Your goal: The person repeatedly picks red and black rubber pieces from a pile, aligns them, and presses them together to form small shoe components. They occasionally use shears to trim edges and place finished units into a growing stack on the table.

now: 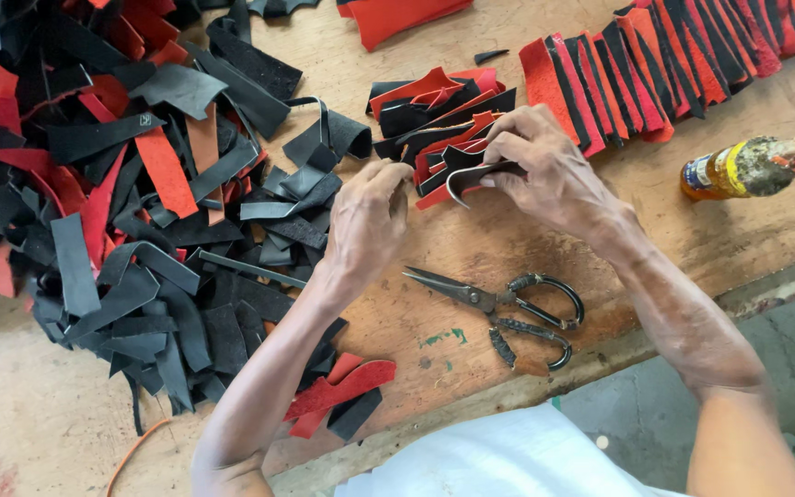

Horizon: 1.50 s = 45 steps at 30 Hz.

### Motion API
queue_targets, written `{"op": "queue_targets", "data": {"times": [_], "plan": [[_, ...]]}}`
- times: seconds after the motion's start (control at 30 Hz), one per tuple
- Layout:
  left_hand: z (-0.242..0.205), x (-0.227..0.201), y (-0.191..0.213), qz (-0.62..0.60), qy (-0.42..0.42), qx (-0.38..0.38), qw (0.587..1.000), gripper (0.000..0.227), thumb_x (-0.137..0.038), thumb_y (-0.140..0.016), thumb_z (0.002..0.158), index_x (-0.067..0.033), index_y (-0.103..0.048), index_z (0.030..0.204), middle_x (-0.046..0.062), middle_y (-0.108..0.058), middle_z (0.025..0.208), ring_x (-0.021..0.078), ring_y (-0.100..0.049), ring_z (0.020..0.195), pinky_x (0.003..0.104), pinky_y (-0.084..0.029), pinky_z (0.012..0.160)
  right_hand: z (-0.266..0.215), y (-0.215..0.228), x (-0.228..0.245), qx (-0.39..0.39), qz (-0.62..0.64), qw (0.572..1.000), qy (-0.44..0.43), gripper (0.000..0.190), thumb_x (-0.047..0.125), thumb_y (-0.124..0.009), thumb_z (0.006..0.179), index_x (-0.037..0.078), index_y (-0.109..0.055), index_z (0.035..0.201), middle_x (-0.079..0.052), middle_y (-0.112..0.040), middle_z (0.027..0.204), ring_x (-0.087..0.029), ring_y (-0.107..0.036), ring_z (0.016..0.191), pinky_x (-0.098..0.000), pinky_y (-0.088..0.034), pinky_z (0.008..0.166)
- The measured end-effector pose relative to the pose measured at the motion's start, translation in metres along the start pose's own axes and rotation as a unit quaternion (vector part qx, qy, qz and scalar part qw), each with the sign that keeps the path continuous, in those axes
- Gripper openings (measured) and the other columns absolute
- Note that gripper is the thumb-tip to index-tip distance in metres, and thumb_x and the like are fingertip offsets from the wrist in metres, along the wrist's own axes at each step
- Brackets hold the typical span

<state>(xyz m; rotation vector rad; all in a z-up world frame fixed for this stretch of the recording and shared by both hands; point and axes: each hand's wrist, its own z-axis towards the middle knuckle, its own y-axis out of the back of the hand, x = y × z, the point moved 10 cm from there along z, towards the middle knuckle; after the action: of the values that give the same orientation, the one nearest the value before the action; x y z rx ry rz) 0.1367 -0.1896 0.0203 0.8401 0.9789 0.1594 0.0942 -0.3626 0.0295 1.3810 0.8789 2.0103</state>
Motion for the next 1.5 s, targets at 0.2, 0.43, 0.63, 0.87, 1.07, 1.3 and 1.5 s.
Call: {"op": "queue_targets", "data": {"times": [0.2, 0.43, 0.63, 0.87, 1.07, 1.3, 1.5], "plan": [[-0.007, -0.041, 0.028, -0.043, -0.067, -0.021, 0.997, 0.030, -0.018, -0.076, 0.097, 0.0027, -0.061, 0.112, 0.015, -0.067, 0.099, 0.0308, -0.068, 0.093, 0.042, -0.055, 0.084, -0.003, 0.019, 0.020, 0.007, -0.035, 0.999, -0.028, 0.022, 0.008, -0.083, 0.084, 0.004, -0.067, 0.098, -0.009, -0.065, 0.113, -0.029, -0.062, 0.104, -0.0380, -0.056, 0.088], [-0.014, -0.051, 0.032, -0.207, -0.040, -0.028, 0.977, 0.023, 0.001, -0.074, 0.096, 0.0012, -0.061, 0.115, 0.011, -0.073, 0.106, 0.0209, -0.078, 0.095, 0.029, -0.065, 0.085, -0.010, 0.007, 0.038, 0.084, 0.133, 0.981, -0.113, 0.036, 0.006, -0.078, 0.084, 0.002, -0.064, 0.117, -0.006, -0.071, 0.102, -0.016, -0.071, 0.087, -0.0307, -0.059, 0.081], [-0.023, -0.055, 0.070, -0.097, -0.082, -0.092, 0.988, 0.027, 0.005, -0.070, 0.099, -0.0022, -0.067, 0.125, 0.016, -0.074, 0.114, 0.0261, -0.076, 0.103, 0.033, -0.062, 0.088, -0.007, -0.021, 0.054, 0.102, 0.367, 0.919, -0.098, 0.034, -0.002, -0.072, 0.091, 0.000, -0.065, 0.124, -0.005, -0.066, 0.108, -0.010, -0.064, 0.100, -0.0272, -0.056, 0.088], [-0.025, -0.069, 0.061, -0.103, -0.094, 0.013, 0.990, 0.046, -0.019, -0.061, 0.104, 0.0097, -0.051, 0.139, 0.026, -0.068, 0.112, 0.0383, -0.069, 0.105, 0.043, -0.056, 0.088, -0.003, -0.020, 0.080, -0.004, 0.313, 0.950, -0.011, 0.019, -0.005, -0.076, 0.094, -0.001, -0.070, 0.112, -0.006, -0.073, 0.099, -0.009, -0.067, 0.093, -0.0227, -0.060, 0.083], [-0.032, -0.023, 0.035, -0.229, 0.064, 0.056, 0.970, 0.026, -0.011, -0.064, 0.103, 0.0028, -0.069, 0.125, 0.017, -0.076, 0.090, 0.0202, -0.072, 0.080, 0.031, -0.058, 0.071, -0.003, -0.025, 0.070, -0.037, 0.380, 0.920, -0.089, 0.033, -0.003, -0.081, 0.085, 0.001, -0.053, 0.102, -0.005, -0.074, 0.095, -0.006, -0.072, 0.090, -0.0221, -0.063, 0.080], [-0.034, 0.023, 0.019, -0.478, 0.118, -0.032, 0.870, 0.016, 0.005, -0.075, 0.093, -0.0002, -0.074, 0.108, 0.006, -0.077, 0.097, 0.0089, -0.072, 0.088, 0.024, -0.062, 0.081, -0.010, -0.050, 0.045, -0.009, 0.359, 0.924, -0.131, 0.021, -0.006, -0.077, 0.088, 0.000, -0.064, 0.104, -0.003, -0.069, 0.098, -0.006, -0.066, 0.092, -0.0210, -0.061, 0.082], [-0.042, 0.057, 0.061, -0.498, 0.121, -0.109, 0.852, 0.023, 0.006, -0.083, 0.087, -0.0049, -0.064, 0.087, 0.004, -0.073, 0.093, 0.0077, -0.072, 0.090, 0.025, -0.063, 0.086, -0.005, -0.026, 0.053, -0.029, 0.275, 0.960, -0.038, 0.022, -0.001, -0.070, 0.095, -0.002, -0.064, 0.116, -0.011, -0.061, 0.111, -0.015, -0.064, 0.104, -0.0286, -0.057, 0.094]]}}
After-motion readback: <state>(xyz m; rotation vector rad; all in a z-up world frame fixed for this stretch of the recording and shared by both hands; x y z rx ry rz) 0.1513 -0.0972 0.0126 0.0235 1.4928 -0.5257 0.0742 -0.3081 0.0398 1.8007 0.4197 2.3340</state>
